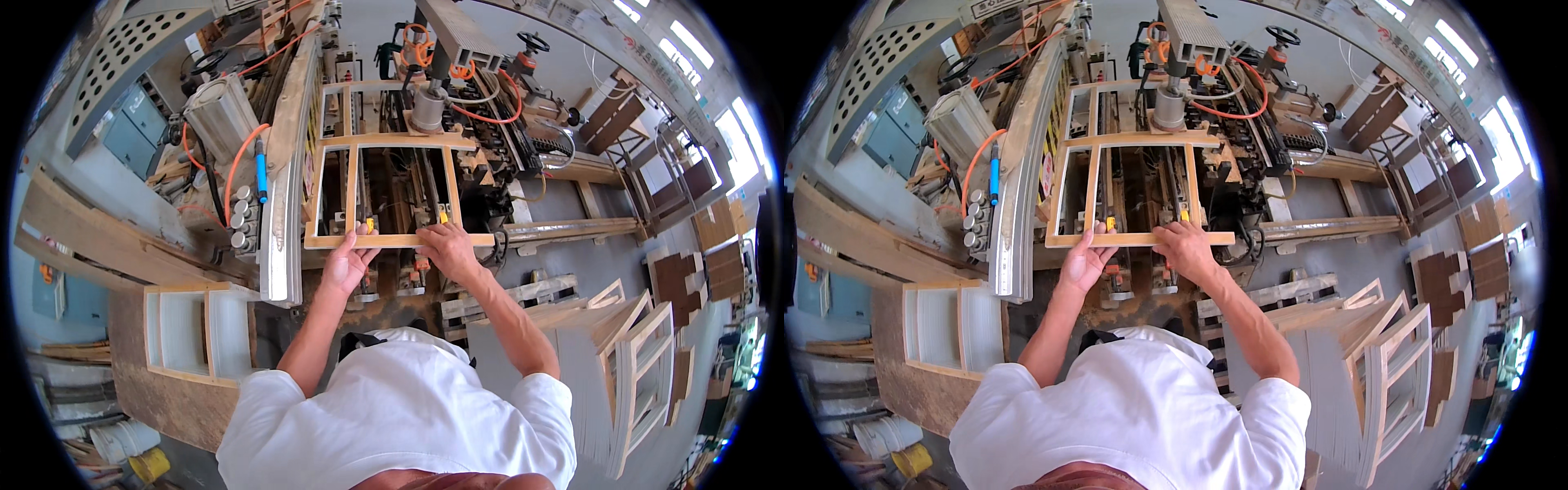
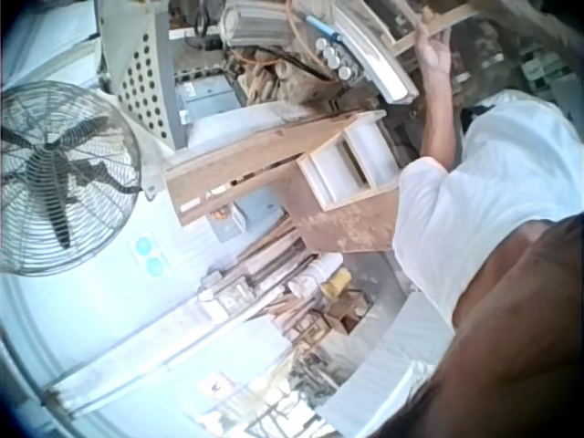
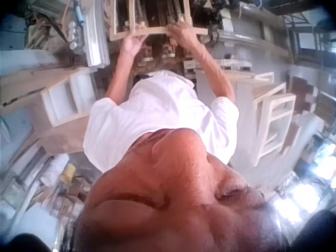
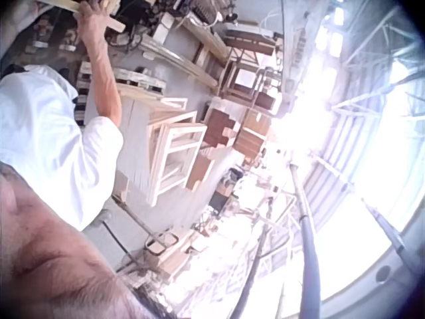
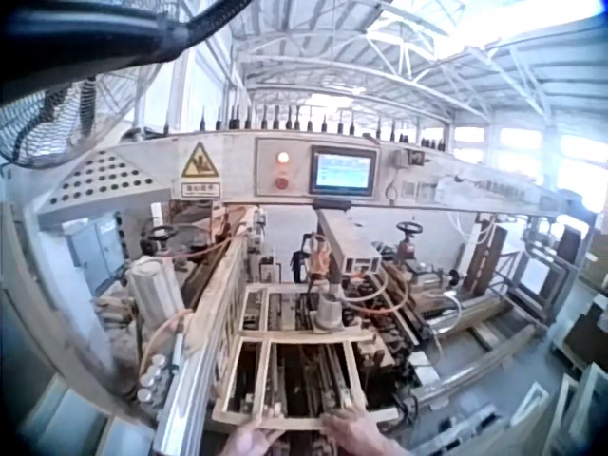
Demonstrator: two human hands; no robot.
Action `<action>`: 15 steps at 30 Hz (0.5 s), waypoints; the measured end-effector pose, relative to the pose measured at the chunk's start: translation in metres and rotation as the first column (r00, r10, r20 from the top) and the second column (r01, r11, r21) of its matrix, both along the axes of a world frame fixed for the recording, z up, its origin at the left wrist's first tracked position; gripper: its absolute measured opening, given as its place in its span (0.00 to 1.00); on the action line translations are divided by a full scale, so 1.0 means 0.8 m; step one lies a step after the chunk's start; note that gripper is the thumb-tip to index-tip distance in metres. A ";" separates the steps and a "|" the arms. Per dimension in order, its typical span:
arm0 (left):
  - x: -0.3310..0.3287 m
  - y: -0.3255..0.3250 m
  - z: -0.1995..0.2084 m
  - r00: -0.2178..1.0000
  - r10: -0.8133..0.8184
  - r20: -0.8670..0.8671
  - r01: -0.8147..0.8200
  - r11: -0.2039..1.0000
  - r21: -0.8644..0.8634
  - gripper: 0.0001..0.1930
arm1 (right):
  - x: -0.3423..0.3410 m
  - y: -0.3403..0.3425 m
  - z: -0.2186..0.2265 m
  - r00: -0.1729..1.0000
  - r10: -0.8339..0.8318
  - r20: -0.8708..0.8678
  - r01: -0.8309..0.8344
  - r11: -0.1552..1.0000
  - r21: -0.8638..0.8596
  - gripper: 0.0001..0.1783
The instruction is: The person repeatedly picks up wooden frame components and places them onto a jig on a workbench. They align the pieces and appear to secure them using a pneumatic tool, then remove the assembled unit and place it on a nearby table. This cycle repeats with multiple frames throughout the clip.
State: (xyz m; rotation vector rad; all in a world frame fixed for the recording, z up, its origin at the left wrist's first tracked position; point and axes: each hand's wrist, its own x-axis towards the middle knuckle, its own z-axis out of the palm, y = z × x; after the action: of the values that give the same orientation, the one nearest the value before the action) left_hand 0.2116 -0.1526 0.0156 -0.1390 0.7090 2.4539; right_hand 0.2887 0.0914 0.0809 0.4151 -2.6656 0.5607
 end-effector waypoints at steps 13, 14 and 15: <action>-0.002 0.013 0.015 0.997 0.053 0.051 -0.053 0.999 0.004 0.15 | -0.018 0.017 0.010 0.999 0.035 0.037 -0.034 0.999 -0.022 0.18; -0.002 0.012 0.015 0.998 0.047 0.037 -0.047 0.999 -0.001 0.16 | -0.020 0.019 0.008 0.999 0.036 0.019 -0.036 0.999 -0.022 0.18; -0.006 0.013 0.014 0.998 0.050 0.028 -0.050 0.999 0.008 0.16 | -0.024 0.021 0.003 0.999 0.038 0.002 -0.038 0.999 -0.022 0.19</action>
State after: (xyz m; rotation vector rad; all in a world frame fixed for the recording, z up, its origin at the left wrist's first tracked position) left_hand 0.2065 -0.1419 0.0264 -0.1894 0.6900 2.4976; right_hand 0.2698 0.1079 0.0837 0.4599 -2.6561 0.6017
